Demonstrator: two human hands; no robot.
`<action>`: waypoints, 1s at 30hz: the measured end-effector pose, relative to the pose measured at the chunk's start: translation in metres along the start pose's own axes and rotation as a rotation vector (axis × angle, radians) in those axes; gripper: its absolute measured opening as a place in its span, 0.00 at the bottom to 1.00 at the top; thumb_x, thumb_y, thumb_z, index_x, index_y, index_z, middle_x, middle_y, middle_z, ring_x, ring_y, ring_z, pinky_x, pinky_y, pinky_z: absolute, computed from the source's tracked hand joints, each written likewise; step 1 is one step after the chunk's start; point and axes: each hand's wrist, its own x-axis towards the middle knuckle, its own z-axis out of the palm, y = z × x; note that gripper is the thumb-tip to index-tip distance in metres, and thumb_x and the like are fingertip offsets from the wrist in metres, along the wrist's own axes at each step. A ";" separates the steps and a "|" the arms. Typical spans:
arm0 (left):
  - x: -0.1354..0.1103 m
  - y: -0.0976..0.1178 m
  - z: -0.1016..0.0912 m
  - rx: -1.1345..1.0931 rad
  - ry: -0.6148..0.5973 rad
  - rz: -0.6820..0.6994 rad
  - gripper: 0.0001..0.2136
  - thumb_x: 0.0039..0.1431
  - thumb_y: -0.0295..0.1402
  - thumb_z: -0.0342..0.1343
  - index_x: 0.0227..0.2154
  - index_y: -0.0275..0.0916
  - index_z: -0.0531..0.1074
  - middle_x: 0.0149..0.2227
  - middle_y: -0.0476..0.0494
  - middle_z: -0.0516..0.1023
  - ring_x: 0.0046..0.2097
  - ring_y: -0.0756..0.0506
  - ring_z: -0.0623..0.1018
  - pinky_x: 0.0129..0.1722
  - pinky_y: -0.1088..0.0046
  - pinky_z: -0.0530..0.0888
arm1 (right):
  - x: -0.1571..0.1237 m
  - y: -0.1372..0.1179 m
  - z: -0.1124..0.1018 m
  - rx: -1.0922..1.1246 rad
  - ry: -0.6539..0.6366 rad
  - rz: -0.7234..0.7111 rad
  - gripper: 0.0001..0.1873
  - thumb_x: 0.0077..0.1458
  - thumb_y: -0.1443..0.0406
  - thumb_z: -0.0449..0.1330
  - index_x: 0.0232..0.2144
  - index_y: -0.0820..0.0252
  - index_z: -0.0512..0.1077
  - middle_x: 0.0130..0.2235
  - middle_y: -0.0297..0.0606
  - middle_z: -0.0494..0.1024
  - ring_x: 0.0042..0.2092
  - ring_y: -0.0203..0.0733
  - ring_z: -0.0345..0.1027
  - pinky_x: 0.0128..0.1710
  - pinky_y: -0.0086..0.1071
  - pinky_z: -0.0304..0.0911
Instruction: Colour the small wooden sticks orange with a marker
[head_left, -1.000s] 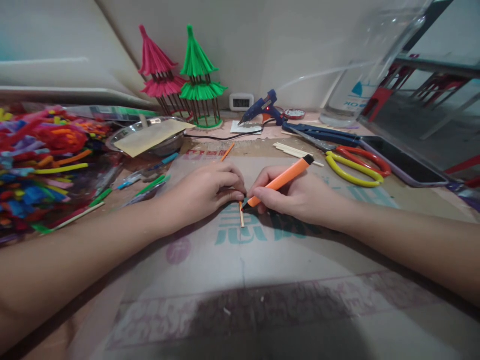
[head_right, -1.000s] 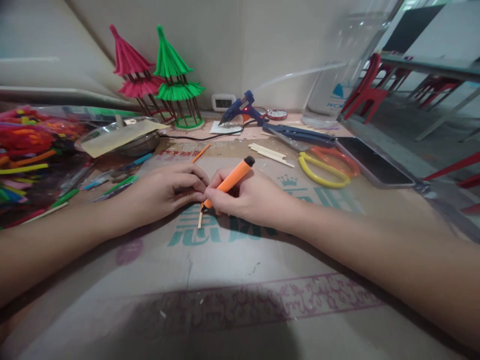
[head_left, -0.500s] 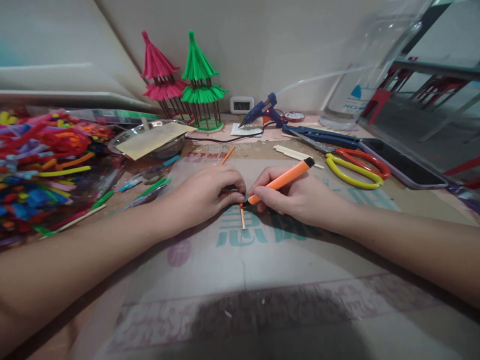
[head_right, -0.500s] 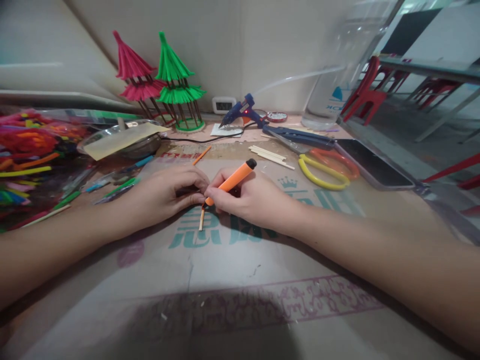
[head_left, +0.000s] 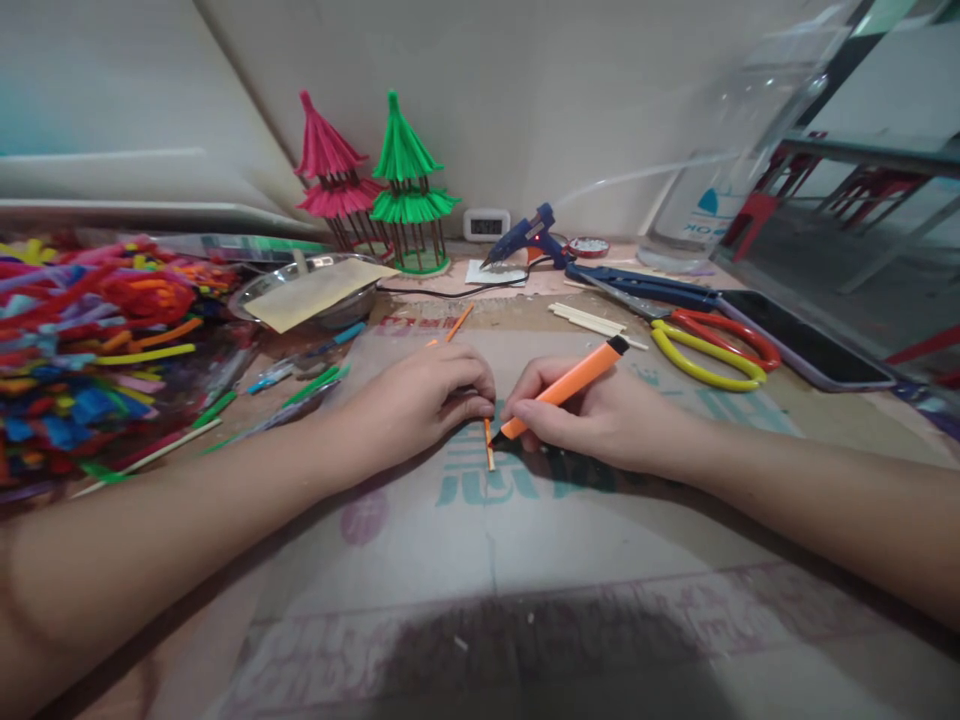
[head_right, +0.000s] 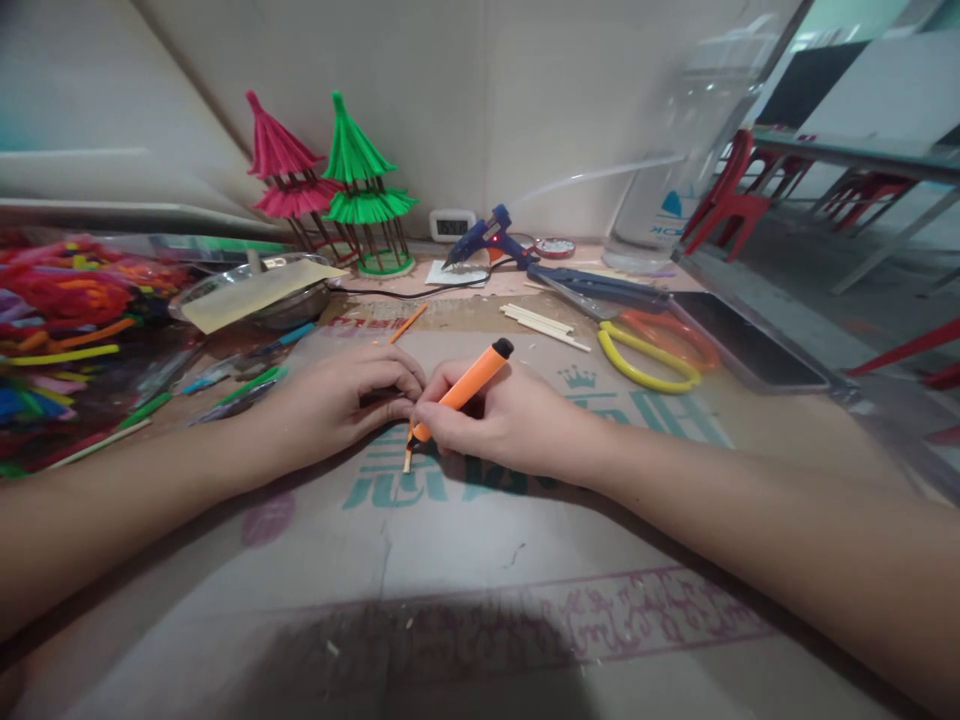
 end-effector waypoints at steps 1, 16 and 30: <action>0.000 0.000 0.000 0.003 0.002 -0.001 0.05 0.66 0.30 0.58 0.34 0.37 0.74 0.38 0.46 0.78 0.40 0.46 0.76 0.41 0.71 0.70 | 0.001 0.001 0.000 -0.009 0.027 0.006 0.06 0.59 0.62 0.59 0.31 0.58 0.71 0.25 0.33 0.76 0.26 0.36 0.69 0.26 0.29 0.63; -0.003 0.001 0.000 -0.076 -0.019 -0.044 0.05 0.67 0.31 0.56 0.34 0.38 0.74 0.39 0.45 0.78 0.43 0.45 0.76 0.44 0.68 0.72 | 0.000 0.001 0.001 0.018 -0.030 -0.022 0.06 0.57 0.63 0.60 0.30 0.58 0.71 0.26 0.32 0.75 0.27 0.34 0.67 0.27 0.27 0.61; -0.003 -0.002 0.004 -0.017 0.022 -0.074 0.05 0.68 0.32 0.56 0.36 0.38 0.75 0.41 0.44 0.78 0.43 0.45 0.76 0.45 0.68 0.71 | -0.001 0.002 0.002 0.124 0.004 0.008 0.05 0.57 0.63 0.60 0.31 0.56 0.67 0.24 0.31 0.76 0.27 0.35 0.70 0.27 0.28 0.64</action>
